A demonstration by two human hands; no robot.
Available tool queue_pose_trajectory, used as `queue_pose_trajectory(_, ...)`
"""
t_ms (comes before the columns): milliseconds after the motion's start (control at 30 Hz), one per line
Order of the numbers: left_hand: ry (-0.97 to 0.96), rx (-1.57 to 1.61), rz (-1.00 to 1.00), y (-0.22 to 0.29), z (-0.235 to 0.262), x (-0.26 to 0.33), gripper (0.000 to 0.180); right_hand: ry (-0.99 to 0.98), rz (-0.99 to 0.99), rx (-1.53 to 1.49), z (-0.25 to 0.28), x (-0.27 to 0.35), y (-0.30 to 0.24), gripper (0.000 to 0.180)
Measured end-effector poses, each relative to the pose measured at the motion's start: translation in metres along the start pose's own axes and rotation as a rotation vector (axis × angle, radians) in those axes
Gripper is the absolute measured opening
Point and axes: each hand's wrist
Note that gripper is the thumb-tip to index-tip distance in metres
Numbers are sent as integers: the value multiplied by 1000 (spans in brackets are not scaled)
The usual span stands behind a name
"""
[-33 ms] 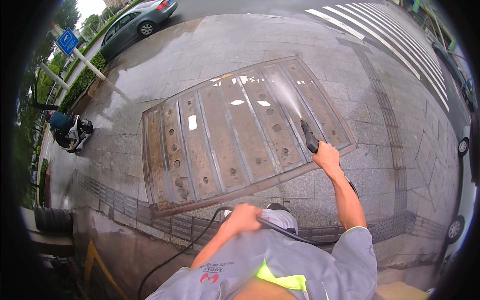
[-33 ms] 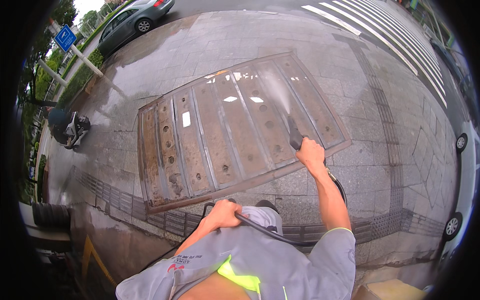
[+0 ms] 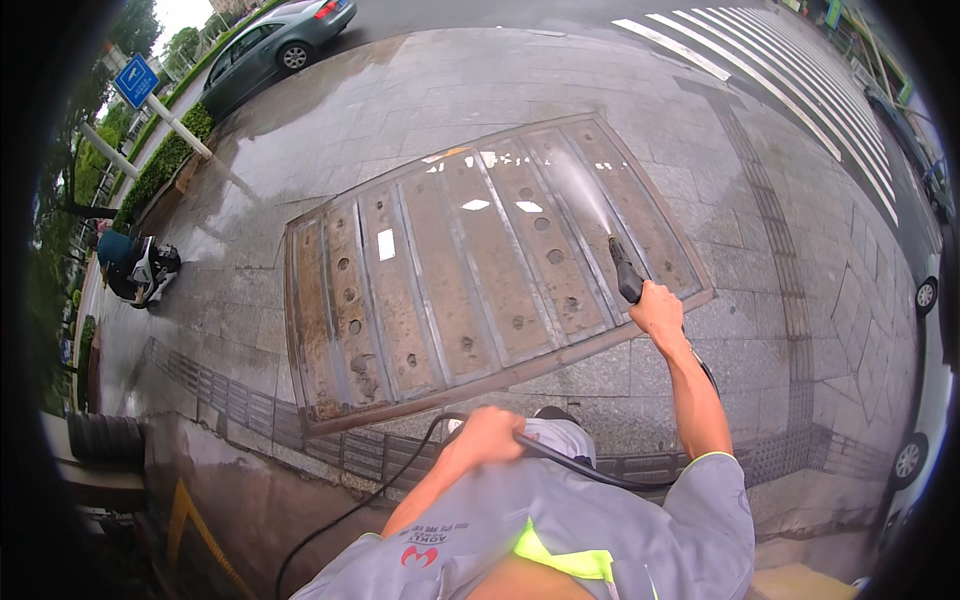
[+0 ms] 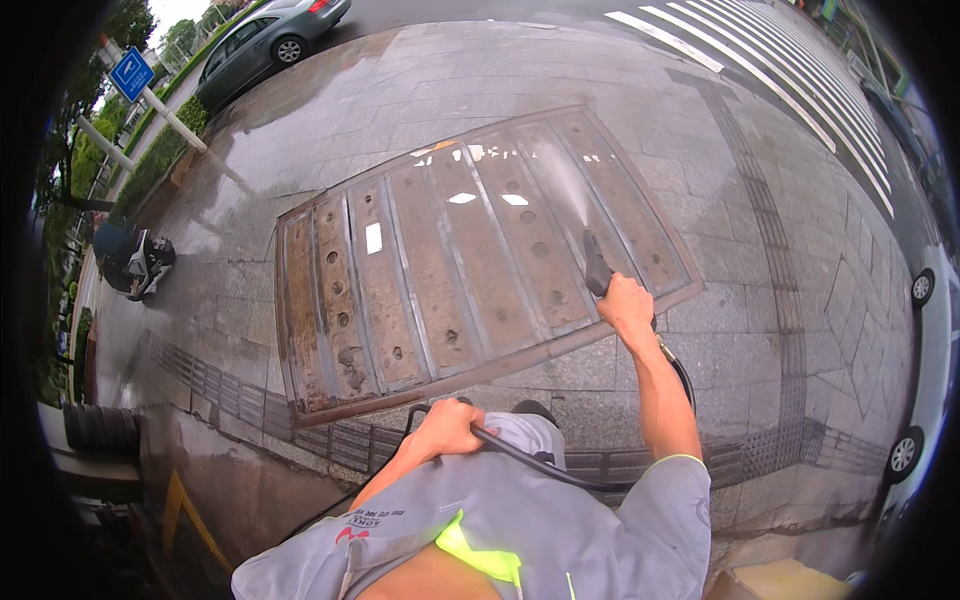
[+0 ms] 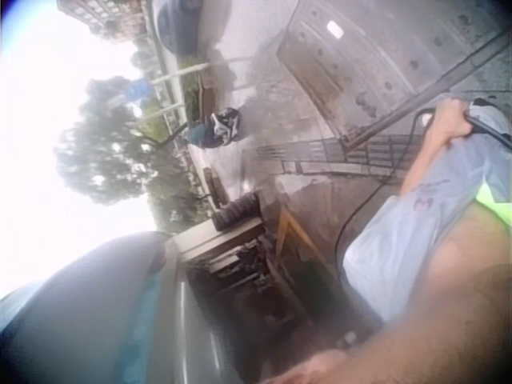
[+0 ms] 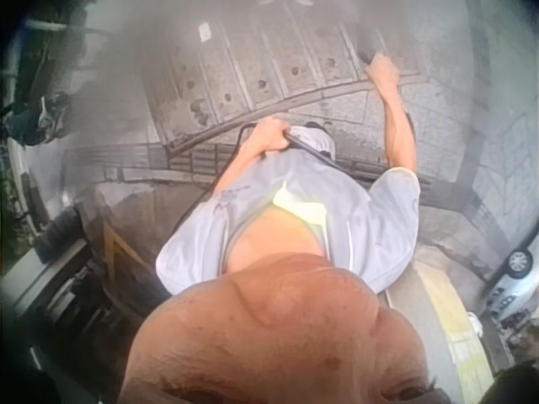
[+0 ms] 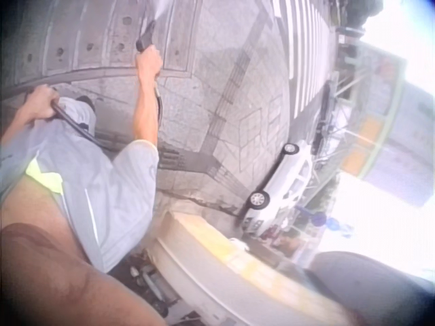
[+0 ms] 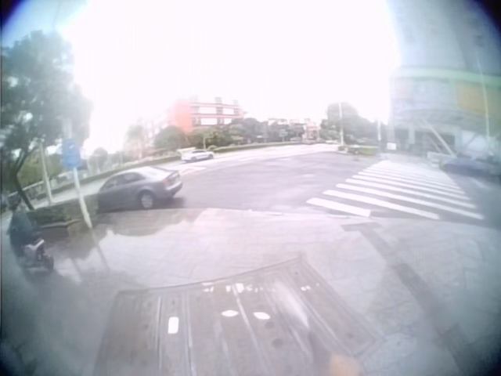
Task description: The person uses a high-pressure washer to clean a concrete floor inside a garage and then moves outside to clean the sidewalk and a metal manhole cover. The person systematically sprays the surfaces, moving the nozzle back and forth to remove dirt and grime.
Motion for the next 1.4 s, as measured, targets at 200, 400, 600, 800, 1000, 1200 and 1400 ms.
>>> queue_pose_trajectory(200, 20, 32, -33, -54, 32, 7, 42, 42, -67, 8, 16, -9, -49, 27)
queue_pose_trajectory(400, 18, 18, -109, -102, 60, 20, 40, 1, 255, -40, 5, 26, -192, 32)
queue_pose_trajectory(600, -40, -37, -88, -164, 89, 45, 35, -141, 367, -57, -54, 24, -284, 28)
queue_pose_trajectory(800, 73, -39, -42, -214, 118, 56, 30, -58, 133, -76, -93, -37, -294, 30)
queue_pose_trajectory(1000, 160, -14, 5, -231, 151, 45, 28, 56, -58, -85, -69, -99, -280, 32)
queue_pose_trajectory(1200, 146, -1, 116, -244, 188, -4, 39, 153, -185, -110, -61, -184, -260, 32)
queue_pose_trajectory(1400, 144, 47, 206, -264, 236, -82, 43, -23, -72, -110, -94, -286, -309, 33)
Point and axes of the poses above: each hand's wrist, its own x-axis away from the middle knuckle, its own z-axis out of the back of the hand, y = z × x, and after that the axes turned 11 degrees about z, right-handed
